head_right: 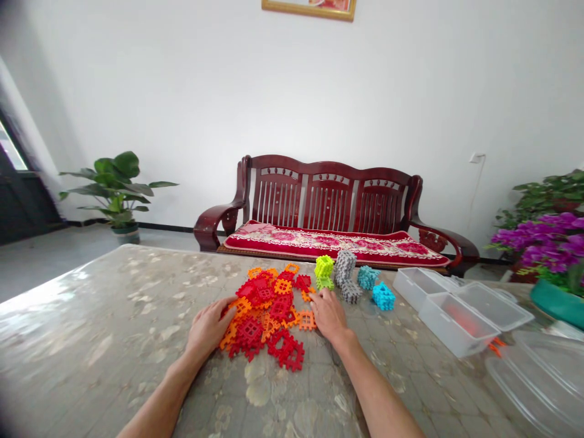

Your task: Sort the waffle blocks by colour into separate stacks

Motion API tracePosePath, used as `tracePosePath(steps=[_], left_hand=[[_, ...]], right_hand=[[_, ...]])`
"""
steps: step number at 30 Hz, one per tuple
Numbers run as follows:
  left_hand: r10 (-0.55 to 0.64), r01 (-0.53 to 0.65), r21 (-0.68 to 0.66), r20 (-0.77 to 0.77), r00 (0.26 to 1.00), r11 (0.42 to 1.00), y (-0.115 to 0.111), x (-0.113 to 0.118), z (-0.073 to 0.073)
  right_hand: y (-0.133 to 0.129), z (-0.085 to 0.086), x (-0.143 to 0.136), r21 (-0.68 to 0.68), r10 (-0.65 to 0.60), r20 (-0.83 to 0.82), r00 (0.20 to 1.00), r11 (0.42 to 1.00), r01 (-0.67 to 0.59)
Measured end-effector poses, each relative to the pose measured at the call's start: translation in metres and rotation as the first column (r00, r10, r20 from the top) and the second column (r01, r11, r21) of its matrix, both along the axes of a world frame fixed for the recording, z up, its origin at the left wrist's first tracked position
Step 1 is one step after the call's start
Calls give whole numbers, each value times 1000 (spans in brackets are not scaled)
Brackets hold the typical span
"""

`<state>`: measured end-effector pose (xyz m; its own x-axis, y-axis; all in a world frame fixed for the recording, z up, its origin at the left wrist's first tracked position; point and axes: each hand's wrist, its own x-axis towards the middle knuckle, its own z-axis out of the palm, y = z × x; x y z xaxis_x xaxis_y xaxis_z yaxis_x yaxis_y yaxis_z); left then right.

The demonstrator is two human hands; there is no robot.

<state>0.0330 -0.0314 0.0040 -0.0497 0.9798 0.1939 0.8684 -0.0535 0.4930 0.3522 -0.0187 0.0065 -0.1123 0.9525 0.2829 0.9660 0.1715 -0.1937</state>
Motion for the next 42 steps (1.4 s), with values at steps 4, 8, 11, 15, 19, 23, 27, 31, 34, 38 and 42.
tracePosePath(steps=[4,8,11,15,19,23,27,31,34,38,42], left_hand=[[4,-4,8,4,1000,1000,0,1,-1],[6,-6,3,2,1000,1000,-1,1,0],[2,-2,-3,-5,1000,1000,-1,0,0],[12,-12,2,-7,1000,1000,0,0,-1],[11,-11,2,-13,1000,1000,0,0,0],[10,-10,1,-13,1000,1000,-1,0,1],[16,-16,12,-11,1000,1000,-2,1,2],[16,-16,8,2,1000,1000,-1,0,1],[3,-3,3,6,1000,1000,0,-1,-2],[13,-14,13,6,1000,1000,1,-2,-6],[23,-23,15,6,1000,1000,-1,-1,-5]], right_hand=[[-13,-5,15,39,26,-31,999,999,-24],[-29,-11,31,104,10,-51,999,995,-5],[-34,-12,37,114,-67,-38,997,991,70],[-34,-9,38,99,-128,0,992,987,127],[-35,-8,38,103,-141,28,990,985,138],[-34,-7,33,181,-131,-64,989,973,140],[-15,3,10,201,56,-184,981,979,-18],[29,19,-24,104,150,-178,972,986,-133],[70,26,-42,9,76,-105,992,997,-76],[117,24,-53,-45,19,-75,997,999,-22],[147,16,-57,-96,-1,-24,1000,995,-1]])
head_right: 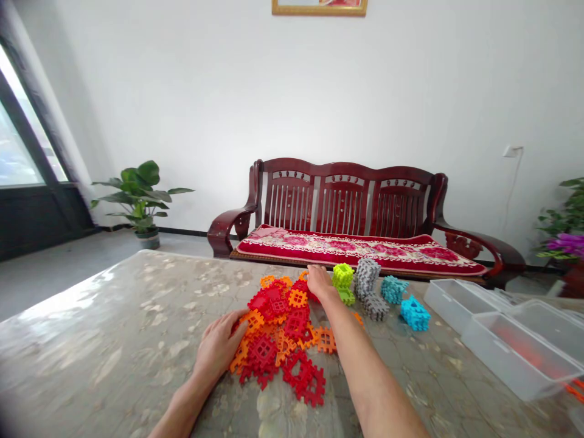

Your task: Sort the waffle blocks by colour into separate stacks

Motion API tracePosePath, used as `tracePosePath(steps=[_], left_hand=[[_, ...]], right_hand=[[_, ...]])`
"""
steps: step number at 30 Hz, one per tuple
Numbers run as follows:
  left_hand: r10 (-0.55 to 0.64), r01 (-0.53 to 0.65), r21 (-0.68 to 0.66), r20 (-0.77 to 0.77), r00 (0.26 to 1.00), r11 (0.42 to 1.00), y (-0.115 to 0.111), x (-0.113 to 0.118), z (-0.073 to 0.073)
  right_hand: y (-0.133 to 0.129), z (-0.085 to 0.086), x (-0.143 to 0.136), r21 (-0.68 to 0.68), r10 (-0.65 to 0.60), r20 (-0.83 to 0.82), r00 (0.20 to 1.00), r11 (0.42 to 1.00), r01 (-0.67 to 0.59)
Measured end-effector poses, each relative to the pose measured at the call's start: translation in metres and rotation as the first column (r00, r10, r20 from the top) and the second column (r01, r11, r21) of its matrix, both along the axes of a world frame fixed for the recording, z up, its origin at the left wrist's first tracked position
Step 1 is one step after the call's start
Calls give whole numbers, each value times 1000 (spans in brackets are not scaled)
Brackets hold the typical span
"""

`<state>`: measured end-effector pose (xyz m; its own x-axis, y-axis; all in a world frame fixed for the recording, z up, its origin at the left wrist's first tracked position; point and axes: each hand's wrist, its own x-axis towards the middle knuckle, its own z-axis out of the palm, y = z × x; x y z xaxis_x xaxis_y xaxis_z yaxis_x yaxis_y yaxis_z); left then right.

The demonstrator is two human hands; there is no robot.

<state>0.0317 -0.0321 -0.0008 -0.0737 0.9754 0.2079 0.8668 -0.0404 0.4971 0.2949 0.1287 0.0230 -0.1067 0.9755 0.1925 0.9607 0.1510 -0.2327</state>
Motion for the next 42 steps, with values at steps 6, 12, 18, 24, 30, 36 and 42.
tracePosePath(steps=[6,12,18,24,30,36,42], left_hand=[[0,0,-6,10,1000,1000,-3,2,4],[-5,5,10,18,1000,1000,-2,2,4],[-5,5,-11,6,1000,1000,-3,3,7],[-21,21,-16,0,1000,1000,-1,2,6],[-14,14,-2,-4,1000,1000,-1,2,7],[-9,9,3,-15,1000,1000,-1,3,9],[-14,14,0,-28,1000,1000,1,1,7]], right_hand=[[13,-4,0,-37,-11,49,999,999,12],[5,7,-4,48,3,33,999,999,-4],[-33,28,2,164,-4,-66,998,986,14],[-120,19,52,309,104,-364,926,951,15],[-194,-19,81,163,85,-296,951,986,-37],[-207,-19,78,75,11,-319,948,997,14],[-205,-14,67,80,-75,-279,957,992,101]])
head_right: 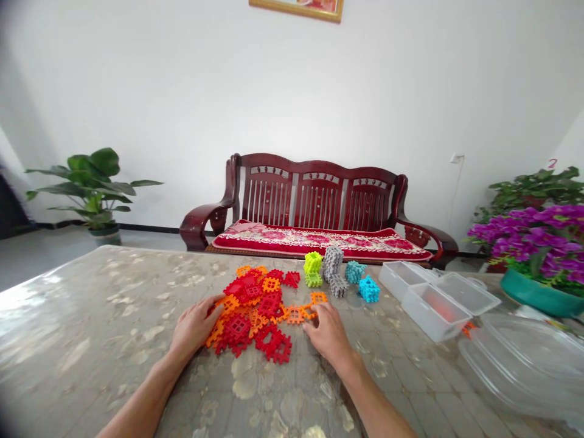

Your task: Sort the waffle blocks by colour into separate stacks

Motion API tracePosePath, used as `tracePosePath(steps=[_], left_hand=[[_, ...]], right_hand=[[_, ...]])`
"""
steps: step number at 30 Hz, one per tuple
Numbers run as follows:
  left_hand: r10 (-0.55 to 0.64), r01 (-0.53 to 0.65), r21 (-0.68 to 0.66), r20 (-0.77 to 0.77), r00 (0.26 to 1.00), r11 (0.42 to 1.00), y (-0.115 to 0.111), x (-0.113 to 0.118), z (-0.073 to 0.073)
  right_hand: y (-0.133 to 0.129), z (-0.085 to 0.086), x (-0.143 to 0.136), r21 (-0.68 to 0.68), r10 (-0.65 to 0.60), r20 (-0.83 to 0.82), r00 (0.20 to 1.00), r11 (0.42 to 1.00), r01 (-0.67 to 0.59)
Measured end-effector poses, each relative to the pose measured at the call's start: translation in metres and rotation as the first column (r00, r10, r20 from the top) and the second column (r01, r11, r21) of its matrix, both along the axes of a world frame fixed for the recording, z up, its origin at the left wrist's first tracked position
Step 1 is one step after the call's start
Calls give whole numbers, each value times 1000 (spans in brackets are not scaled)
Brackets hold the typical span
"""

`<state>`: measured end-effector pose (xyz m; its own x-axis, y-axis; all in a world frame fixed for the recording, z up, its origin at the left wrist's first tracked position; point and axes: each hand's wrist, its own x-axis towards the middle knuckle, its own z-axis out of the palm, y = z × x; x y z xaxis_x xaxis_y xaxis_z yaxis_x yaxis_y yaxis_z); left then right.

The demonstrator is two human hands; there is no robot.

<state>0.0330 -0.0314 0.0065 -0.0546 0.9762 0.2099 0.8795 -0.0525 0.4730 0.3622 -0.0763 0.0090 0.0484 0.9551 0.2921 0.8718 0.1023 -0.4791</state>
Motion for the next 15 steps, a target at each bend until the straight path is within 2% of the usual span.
tracePosePath(steps=[7,15], left_hand=[[-13,12,-20,-22,1000,1000,1,-1,-2],[-5,5,-2,-13,1000,1000,2,-1,-3]], right_hand=[[0,-5,-2,70,-11,39,999,997,9],[1,-10,5,179,-19,-42,999,983,26]])
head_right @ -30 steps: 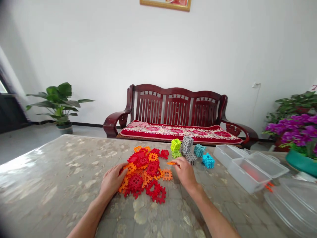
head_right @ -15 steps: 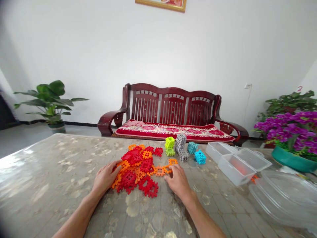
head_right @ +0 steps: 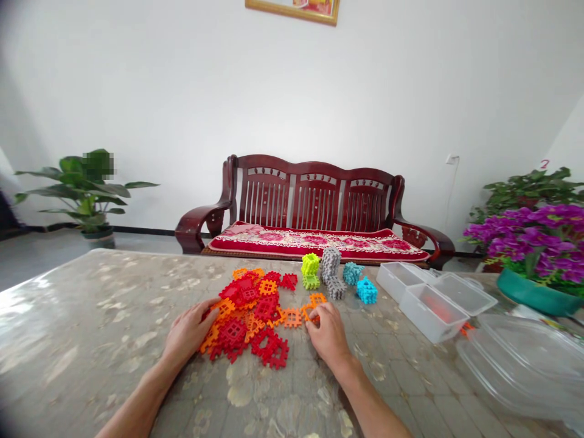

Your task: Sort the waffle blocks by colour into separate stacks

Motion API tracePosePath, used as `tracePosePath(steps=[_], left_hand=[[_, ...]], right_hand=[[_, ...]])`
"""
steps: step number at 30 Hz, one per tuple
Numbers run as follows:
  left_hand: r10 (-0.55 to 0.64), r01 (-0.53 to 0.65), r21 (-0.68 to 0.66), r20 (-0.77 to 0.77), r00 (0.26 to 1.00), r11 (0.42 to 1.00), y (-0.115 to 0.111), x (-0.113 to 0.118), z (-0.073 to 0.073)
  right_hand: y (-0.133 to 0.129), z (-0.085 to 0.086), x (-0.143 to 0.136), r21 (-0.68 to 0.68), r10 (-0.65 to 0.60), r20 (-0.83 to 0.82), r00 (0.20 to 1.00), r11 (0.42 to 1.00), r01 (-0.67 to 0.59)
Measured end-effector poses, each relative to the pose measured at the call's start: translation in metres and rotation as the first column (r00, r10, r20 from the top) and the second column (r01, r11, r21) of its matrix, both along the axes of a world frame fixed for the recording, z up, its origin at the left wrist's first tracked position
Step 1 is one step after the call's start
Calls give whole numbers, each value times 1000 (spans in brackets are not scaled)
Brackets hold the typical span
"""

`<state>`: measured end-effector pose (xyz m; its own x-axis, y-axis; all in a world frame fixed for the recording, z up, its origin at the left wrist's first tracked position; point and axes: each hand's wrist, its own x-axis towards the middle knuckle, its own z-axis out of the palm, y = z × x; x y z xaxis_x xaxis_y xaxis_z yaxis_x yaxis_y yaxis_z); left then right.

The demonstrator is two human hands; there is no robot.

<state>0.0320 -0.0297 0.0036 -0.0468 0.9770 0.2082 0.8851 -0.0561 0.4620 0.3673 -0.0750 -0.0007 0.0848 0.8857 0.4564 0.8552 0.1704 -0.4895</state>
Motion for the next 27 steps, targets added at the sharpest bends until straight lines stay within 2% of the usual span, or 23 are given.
tracePosePath(steps=[6,10,14,18,27], left_hand=[[10,-10,3,3,1000,1000,2,-1,-3],[9,-9,2,5,1000,1000,3,-2,-7],[7,-7,1,1,1000,1000,3,-2,-6],[12,-12,11,-3,1000,1000,3,-2,-5],[-4,4,0,2,1000,1000,2,-2,-4]], right_hand=[[12,0,13,149,-23,-58,998,988,31],[30,-5,22,189,-99,-58,993,976,108],[42,-14,27,145,-126,-35,991,981,130],[41,-18,27,99,-163,52,985,983,157],[32,0,7,-13,-251,323,913,963,269]])
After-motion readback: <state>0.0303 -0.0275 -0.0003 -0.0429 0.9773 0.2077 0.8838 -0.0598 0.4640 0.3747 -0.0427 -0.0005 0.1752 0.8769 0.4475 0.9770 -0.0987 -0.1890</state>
